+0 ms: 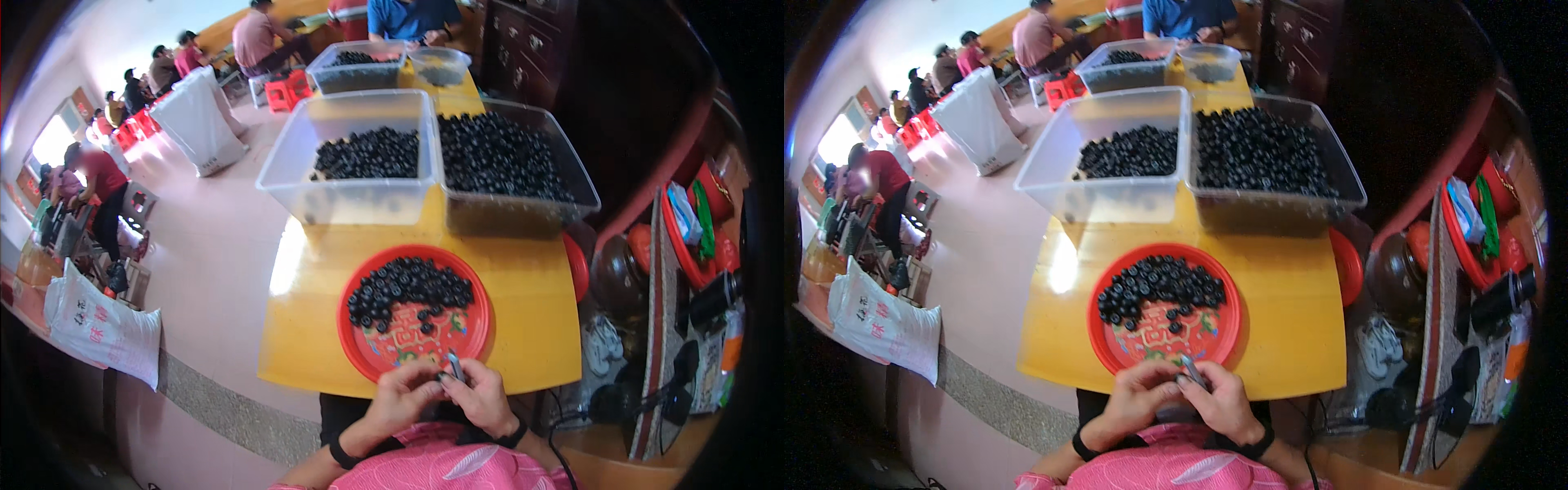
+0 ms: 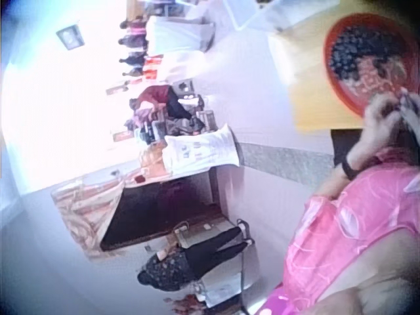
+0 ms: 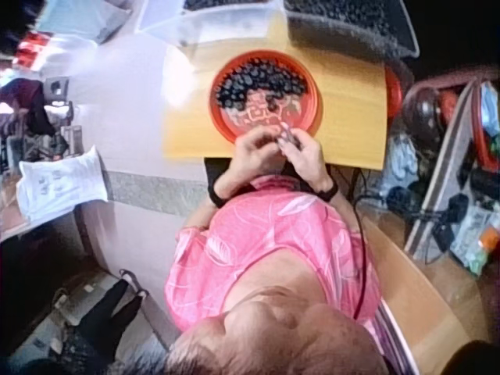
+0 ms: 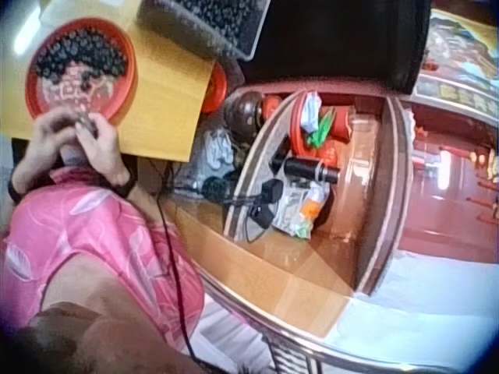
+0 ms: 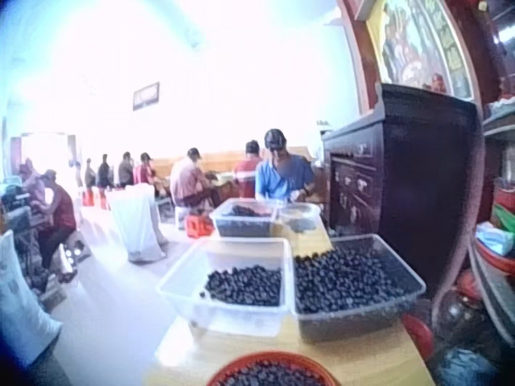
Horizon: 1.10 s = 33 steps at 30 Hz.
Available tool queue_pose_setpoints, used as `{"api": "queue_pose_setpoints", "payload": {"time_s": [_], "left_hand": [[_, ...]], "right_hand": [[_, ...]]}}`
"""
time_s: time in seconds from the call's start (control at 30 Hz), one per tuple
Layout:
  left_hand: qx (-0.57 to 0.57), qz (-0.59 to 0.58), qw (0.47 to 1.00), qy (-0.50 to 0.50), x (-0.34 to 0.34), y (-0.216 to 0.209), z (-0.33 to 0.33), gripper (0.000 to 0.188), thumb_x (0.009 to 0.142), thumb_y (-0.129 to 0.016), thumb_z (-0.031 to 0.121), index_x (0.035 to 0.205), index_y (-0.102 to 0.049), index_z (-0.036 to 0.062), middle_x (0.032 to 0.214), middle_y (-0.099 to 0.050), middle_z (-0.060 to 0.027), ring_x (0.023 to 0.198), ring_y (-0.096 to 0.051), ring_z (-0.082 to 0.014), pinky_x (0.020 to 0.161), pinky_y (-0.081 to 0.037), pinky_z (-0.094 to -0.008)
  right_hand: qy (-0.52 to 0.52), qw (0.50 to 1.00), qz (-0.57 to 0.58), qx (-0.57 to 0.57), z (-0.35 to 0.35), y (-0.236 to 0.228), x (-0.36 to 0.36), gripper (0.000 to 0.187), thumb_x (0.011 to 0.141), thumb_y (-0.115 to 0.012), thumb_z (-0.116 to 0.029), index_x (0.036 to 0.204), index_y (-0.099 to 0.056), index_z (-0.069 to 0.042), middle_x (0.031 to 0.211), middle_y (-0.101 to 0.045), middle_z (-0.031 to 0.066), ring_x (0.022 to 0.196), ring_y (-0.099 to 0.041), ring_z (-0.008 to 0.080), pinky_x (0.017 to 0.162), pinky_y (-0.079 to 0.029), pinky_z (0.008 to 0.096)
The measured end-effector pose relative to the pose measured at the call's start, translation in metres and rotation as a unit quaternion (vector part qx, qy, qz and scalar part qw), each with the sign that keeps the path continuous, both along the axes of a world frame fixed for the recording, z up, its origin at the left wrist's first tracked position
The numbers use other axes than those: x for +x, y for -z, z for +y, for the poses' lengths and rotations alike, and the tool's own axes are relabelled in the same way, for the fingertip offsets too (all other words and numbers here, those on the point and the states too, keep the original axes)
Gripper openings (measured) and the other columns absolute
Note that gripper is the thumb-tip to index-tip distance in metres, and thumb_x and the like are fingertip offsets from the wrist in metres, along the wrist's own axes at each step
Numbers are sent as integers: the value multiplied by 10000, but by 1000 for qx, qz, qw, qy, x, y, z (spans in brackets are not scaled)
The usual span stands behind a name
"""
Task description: Inspecting and sorting small black round manufactured components on a table plate and into containers.
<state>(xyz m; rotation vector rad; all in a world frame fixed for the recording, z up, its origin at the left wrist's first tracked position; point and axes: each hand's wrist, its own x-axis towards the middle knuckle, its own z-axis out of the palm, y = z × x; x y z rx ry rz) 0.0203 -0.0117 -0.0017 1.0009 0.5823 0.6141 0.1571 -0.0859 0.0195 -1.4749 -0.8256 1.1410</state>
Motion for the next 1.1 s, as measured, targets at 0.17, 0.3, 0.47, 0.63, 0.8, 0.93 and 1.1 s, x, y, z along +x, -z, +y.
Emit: {"api": "queue_pose_setpoints", "payload": {"time_s": [0.17, 0.3, 0.47, 0.63, 0.8, 0.93, 1.1], "left_hand": [[-156, -107, 981, -41, -11, 4, 18, 183, 788, -615, -36, 962, -569, -4, 910, -620, -72, 816, -627, -176, 757, -512, -285], [-228, -196, 953, -27, -15, 11, 25, 197, 818, -599, 3, 1013, -571, 14, 932, -608, -75, 818, -593, -165, 769, -487, -297], [-251, -211, 945, -16, -15, 11, 23, 207, 832, -591, 33, 1034, -548, 24, 911, -580, -100, 796, -563, -185, 705, -455, -297], [-268, -230, 936, -2, -15, 15, 24, 181, 847, -572, 42, 1018, -512, 32, 888, -572, -104, 772, -545, -183, 688, -444, -297], [-273, -220, 937, -8, -14, 8, 23, 161, 854, -575, 63, 1000, -509, 41, 856, -574, -81, 745, -553, -177, 679, -457, -305], [-266, -225, 937, -12, -14, 10, 23, 166, 856, -577, 71, 1006, -514, 45, 833, -575, -62, 734, -560, -174, 682, -472, -316], [-261, -224, 939, -15, -16, 9, 22, 170, 855, -574, 64, 1014, -515, 44, 847, -583, -71, 732, -561, -179, 683, -471, -314]], "right_hand": [[-2, 999, -5, 40, 4, 0, 6, 203, 884, -553, -157, 986, -553, 18, 731, -559, 11, 673, -513, 65, 596, -433, 225], [8, 994, -98, 49, 1, 4, 9, 197, 889, -535, -141, 992, -540, 27, 710, -570, 67, 656, -555, 115, 591, -448, 257], [2, 980, -192, 54, 0, 0, 7, 195, 852, -581, -112, 985, -538, 25, 709, -569, 123, 636, -582, 199, 569, -454, 292], [-11, 958, -271, 96, 4, -5, 8, 186, 808, -624, -86, 942, -559, 25, 736, -582, 152, 631, -598, 275, 561, -465, 318], [-15, 935, -308, 175, 7, -5, 5, 189, 739, -667, -48, 900, -589, 14, 755, -594, 151, 636, -601, 298, 559, -478, 345], [-17, 928, -324, 181, 7, -3, 4, 205, 721, -675, -41, 901, -591, 7, 754, -594, 146, 637, -600, 299, 554, -478, 349], [-23, 921, -341, 185, 7, -5, 5, 217, 708, -677, -30, 902, -587, 10, 748, -591, 144, 636, -597, 304, 555, -476, 358]]}}
